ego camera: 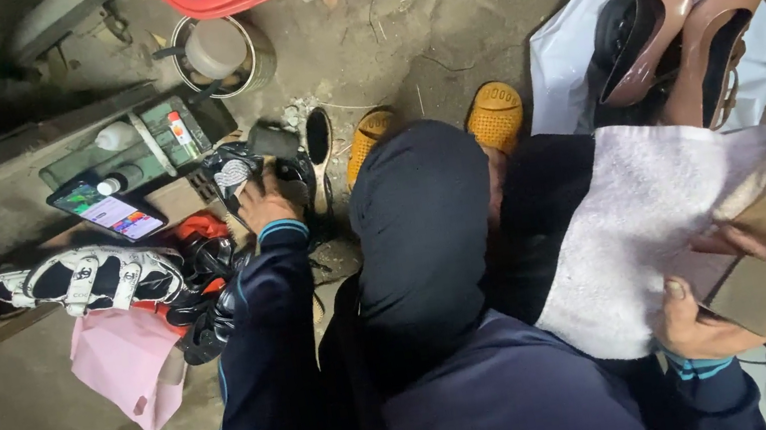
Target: A person is repairing a shoe by tapping the sole with a tool and then brushing the shoe surface.
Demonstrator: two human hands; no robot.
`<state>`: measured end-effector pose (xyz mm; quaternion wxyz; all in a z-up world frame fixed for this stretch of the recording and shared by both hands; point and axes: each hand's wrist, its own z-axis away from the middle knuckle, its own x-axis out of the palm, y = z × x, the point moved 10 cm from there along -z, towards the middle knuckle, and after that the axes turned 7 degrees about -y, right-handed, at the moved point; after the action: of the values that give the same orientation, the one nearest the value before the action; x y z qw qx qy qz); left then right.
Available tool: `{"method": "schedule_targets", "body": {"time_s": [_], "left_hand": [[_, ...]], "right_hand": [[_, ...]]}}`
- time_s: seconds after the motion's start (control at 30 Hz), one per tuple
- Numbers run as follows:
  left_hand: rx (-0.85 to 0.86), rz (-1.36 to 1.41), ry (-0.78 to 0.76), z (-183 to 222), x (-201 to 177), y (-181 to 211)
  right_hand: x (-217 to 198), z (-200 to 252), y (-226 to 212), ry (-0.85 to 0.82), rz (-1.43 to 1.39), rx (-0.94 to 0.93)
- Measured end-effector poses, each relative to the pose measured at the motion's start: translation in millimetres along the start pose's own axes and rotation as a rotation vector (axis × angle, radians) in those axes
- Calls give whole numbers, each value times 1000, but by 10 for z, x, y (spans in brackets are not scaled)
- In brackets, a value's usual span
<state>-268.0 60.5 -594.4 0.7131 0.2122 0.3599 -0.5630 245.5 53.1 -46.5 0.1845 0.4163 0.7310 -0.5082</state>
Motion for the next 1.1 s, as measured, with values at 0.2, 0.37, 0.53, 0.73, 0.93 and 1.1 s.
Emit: {"method": "schedule_targets", "body": {"time_s": [0.2,0.37,0.53,0.73,0.93,1.1], "left_hand": [[314,579,193,329,-329,834],[-38,310,-377,-240,1101,697],[-72,277,-543,-383,1443,690],[-110,323,-463,-292,827,894],[-34,431,-347,-273,219,1227],[31,535,-260,-122,-182,1455]], "right_hand": [[3,-26,-30,-39,29,7],[-35,62,61,-68,47,91],[-29,-4,70,-83,144,83],[8,-27,101,-101,137,111],[34,20,130,-152,235,98],[-12,162,247,-36,-52,159]]}}
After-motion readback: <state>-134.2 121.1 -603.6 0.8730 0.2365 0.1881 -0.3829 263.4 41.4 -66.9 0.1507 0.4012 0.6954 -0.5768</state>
